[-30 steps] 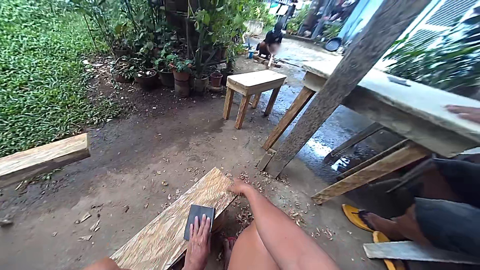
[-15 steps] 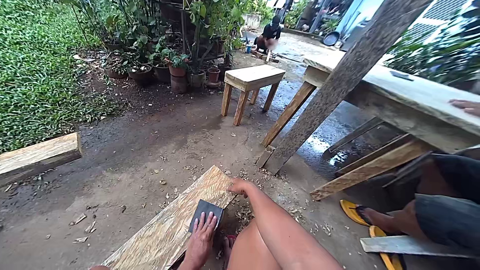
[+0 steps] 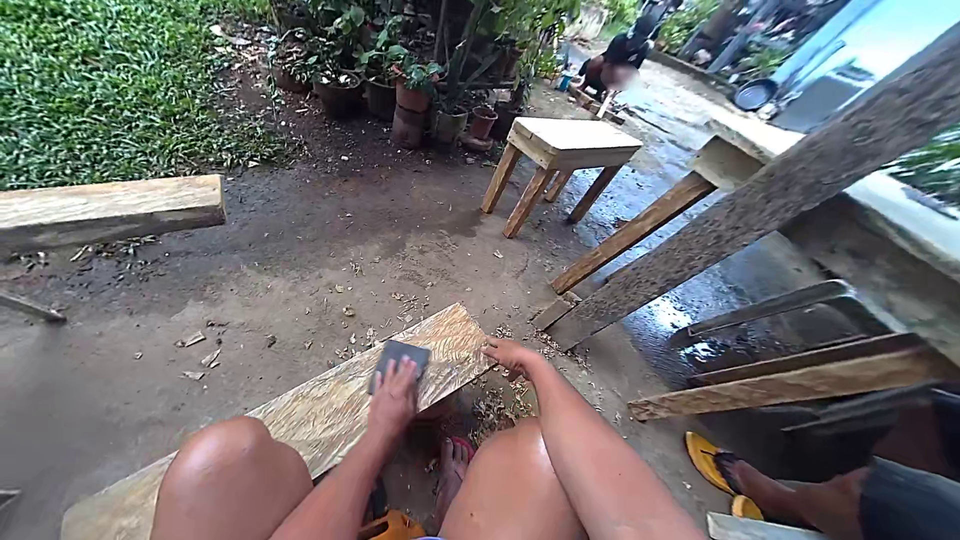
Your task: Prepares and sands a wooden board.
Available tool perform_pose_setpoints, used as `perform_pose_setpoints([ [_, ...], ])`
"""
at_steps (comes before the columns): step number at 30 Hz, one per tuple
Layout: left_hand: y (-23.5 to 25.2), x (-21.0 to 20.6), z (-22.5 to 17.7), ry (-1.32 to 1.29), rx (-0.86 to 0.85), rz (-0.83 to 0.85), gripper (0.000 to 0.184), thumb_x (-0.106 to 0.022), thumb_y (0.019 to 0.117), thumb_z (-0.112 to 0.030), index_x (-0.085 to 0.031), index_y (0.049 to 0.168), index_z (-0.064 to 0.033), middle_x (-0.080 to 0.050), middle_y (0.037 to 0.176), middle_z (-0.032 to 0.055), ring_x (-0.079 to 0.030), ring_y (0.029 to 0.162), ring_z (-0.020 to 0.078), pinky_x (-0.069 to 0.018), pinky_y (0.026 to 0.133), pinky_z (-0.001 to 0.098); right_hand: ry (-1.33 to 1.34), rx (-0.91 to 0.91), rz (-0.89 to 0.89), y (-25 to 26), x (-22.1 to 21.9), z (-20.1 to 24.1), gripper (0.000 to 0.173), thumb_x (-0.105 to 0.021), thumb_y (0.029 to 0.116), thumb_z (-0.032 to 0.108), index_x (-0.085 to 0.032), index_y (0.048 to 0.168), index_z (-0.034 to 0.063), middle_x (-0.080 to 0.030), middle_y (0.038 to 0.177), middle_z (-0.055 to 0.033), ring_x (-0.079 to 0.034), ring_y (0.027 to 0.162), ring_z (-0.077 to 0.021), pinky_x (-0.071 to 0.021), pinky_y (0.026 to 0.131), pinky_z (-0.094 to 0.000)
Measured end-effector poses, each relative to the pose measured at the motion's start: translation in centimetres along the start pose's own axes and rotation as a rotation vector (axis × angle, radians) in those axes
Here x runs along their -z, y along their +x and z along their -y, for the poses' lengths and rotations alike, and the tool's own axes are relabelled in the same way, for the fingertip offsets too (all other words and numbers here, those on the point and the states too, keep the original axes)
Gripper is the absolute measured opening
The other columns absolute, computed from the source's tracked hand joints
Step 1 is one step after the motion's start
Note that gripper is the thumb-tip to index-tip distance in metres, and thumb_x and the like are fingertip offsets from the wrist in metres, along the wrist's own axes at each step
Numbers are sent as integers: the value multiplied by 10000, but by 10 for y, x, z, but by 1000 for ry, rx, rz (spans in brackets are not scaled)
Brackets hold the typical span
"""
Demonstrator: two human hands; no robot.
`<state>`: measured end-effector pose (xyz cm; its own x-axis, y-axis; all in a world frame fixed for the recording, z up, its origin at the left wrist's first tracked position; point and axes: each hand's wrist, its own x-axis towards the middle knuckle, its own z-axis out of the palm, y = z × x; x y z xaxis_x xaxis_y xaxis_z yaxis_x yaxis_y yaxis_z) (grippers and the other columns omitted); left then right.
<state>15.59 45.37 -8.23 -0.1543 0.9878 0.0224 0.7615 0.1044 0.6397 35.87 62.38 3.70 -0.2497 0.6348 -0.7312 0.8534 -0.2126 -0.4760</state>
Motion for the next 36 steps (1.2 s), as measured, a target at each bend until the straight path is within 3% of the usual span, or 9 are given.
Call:
perform_pose_setpoints([
  [2,13,27,7,-25,266,85,492,-394,1099,-176,-403,1573,-46,-321,1667,174,-200,1568,426,-113,1241,661,17,-8,0,-4,0,-1,554,-419,1108,322,-303,1592,78,-338,1615,-224,-368,1460,-431,-363,1091,-665],
  [4,11,36,-1,-215,297,22,467,-387,1102,-148,-435,1541,2,-382,1627,205,-259,1552,415,-120,1256,620,3,-8,-2,-8,-1,0,568,-428,1106,318,-294,1595,63,-325,1624,-224,-336,1486,-414,-323,1130,-651],
  [6,8,39,-19,-564,281,-181,395,-409,1097,-114,-560,1410,74,-592,1431,250,-533,1389,336,-342,1205,475,-92,25,-9,-8,-1,2,562,-445,1100,307,-334,1568,16,-370,1593,-248,-343,1487,-398,-287,1164,-619],
  [9,9,60,-46,-1233,460,-299,347,-411,1114,-120,-539,1360,87,-657,1216,224,-668,1071,225,-548,958,383,-265,62,-44,-5,-7,1,500,-460,1092,305,-484,1431,-63,-495,1462,-301,-446,1400,-407,-306,1154,-578],
  [15,-5,98,-58,-1784,551,-337,314,-431,1105,-126,-492,1385,2,-678,1131,182,-704,973,251,-600,848,419,-34,140,-130,-58,-33,33,543,-342,1119,378,-515,1429,-32,-508,1475,-268,-462,1392,-401,-327,1135,-582],
  [20,-17,113,-66,-1832,473,-301,261,-461,1085,-81,-510,1325,10,-685,1088,175,-708,950,244,-604,851,423,418,259,-34,-109,-65,84,573,-409,1086,456,-408,1527,89,-510,1479,-212,-534,1317,-373,-449,1033,-586],
  [24,-17,119,-69,-1775,433,-352,231,-507,1054,-21,-526,1279,28,-684,1049,172,-708,905,234,-610,819,413,605,331,-122,-106,-79,98,290,-635,1007,138,-582,1260,7,-644,1144,-178,-664,949,-255,-572,796,-425],
  [30,-20,116,-49,-862,242,-409,229,-671,948,-31,-667,1156,66,-723,1022,177,-710,928,207,-573,885,398,288,289,-251,-77,-84,109,304,-672,981,132,-620,1240,-17,-636,1213,-238,-663,1016,-327,-553,864,-488],
  [36,-15,107,-27,-624,247,-440,236,-707,926,-45,-679,1122,83,-719,1017,228,-708,952,303,-548,908,503,-59,307,-219,-58,-85,128,351,-659,988,174,-617,1269,-32,-625,1273,-265,-638,1145,-369,-502,985,-522],
])
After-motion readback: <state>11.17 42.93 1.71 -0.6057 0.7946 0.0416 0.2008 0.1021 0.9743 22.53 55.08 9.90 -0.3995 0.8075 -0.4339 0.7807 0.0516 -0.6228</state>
